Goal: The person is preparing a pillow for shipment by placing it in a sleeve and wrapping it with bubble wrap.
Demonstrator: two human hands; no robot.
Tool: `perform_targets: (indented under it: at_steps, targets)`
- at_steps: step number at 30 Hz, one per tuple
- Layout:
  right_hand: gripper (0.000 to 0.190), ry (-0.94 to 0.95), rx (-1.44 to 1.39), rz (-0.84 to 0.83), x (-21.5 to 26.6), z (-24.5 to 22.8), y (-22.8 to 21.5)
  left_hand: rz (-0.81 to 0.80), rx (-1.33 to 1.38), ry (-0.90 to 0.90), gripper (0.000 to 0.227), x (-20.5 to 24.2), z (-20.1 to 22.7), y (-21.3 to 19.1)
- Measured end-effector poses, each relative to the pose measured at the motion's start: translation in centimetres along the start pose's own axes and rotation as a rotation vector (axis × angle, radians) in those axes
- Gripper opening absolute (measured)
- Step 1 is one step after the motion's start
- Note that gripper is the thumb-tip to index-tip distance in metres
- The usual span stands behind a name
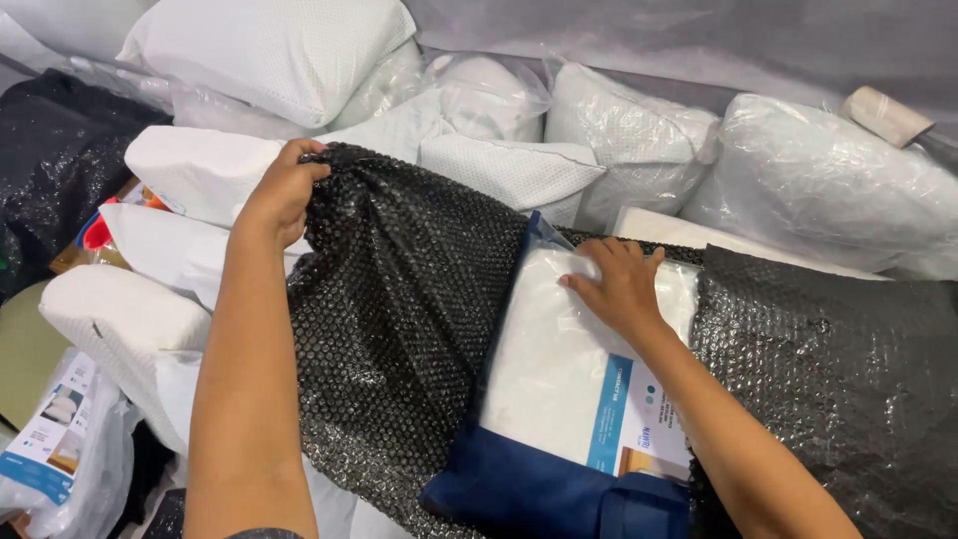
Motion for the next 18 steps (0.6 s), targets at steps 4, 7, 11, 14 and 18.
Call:
perform_targets:
  at_steps: [4, 7, 11, 14, 18]
  targets:
    - [0.038, 0.012, -0.028, -0.031, 0.0, -0.7, -0.8, -0.106, 0.502, 0.020, 0.051, 0.9, 2.9, -1.9]
    - [0.048, 0.060, 0.021, -0.183, -0.4, -1.8, -1.0, -0.172, 0.439, 0.060, 0.057, 4.1, 7.2, -3.2]
    - [0.059, 0.110, 0.087, -0.353, -0.6, -3.0, -1.4, -0.253, -0.063, 0.249, 0.070, 7.7, 11.5, -3.6]
    - [0.063, -0.044, 0.095, -0.071, -0.1, -2.1, -0.7, -0.253, -0.140, 0.320, 0.061, 9.8, 13.1, -4.1]
    - [0.051, 0.024, -0.223, 0.076, -2.0, -6.7, -4.3, -0.295, -0.242, 0.490, 0.065, 14.5, 14.9, -1.2]
Point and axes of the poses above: each hand's wrist, its own x-axis away from the middle knuckle, its own y-axis out of the palm, z = x × y, the point moved 4 cm from there along -x, towards the middle knuckle, and after that the axes turned 15 degrees about z, right-handed, at the moved point
